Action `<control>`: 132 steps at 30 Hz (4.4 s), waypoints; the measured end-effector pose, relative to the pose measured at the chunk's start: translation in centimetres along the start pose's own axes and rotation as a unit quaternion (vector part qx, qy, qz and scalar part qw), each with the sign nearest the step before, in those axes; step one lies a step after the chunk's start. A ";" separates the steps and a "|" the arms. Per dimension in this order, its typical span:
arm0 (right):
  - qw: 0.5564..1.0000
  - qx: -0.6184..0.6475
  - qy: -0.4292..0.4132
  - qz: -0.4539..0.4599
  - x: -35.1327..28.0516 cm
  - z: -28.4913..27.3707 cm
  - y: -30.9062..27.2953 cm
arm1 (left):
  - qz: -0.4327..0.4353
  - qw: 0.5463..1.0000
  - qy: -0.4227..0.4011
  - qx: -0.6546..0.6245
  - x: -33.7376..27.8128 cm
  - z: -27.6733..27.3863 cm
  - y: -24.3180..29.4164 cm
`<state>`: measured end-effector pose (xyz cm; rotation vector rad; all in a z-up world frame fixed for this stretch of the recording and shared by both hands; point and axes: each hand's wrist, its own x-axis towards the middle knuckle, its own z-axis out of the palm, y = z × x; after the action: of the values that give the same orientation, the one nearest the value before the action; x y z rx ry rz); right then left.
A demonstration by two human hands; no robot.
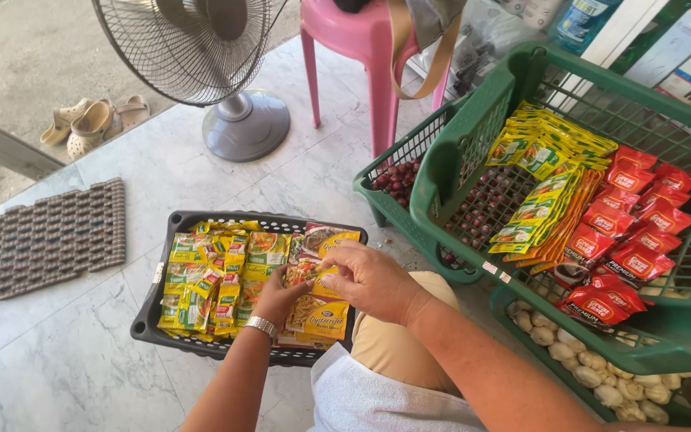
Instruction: The person organizes food packets and other items by moving them between plastic crates and shelves by hand.
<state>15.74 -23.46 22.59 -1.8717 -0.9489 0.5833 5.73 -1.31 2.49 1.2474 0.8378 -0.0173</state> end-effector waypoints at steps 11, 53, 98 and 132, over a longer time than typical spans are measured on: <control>1.000 -0.022 0.008 0.005 -0.4 -0.3 0.1 | 0.174 0.890 0.123 0.403 -2.1 0.0 -2.1; 0.983 0.047 0.155 0.085 0.9 0.3 4.2 | 0.348 0.929 0.004 0.121 -11.7 6.3 9.6; 0.663 0.432 0.530 -0.304 -21.7 -29.3 14.3 | 0.301 0.771 -0.167 0.535 0.8 45.3 9.6; 0.702 0.328 0.568 -0.279 -22.5 -28.8 15.1 | 0.254 0.610 -0.157 0.734 1.5 46.9 8.7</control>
<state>28.73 -60.75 22.44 -0.8597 -0.2984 -0.5639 36.29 -36.73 11.99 2.9042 -0.0948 -0.5566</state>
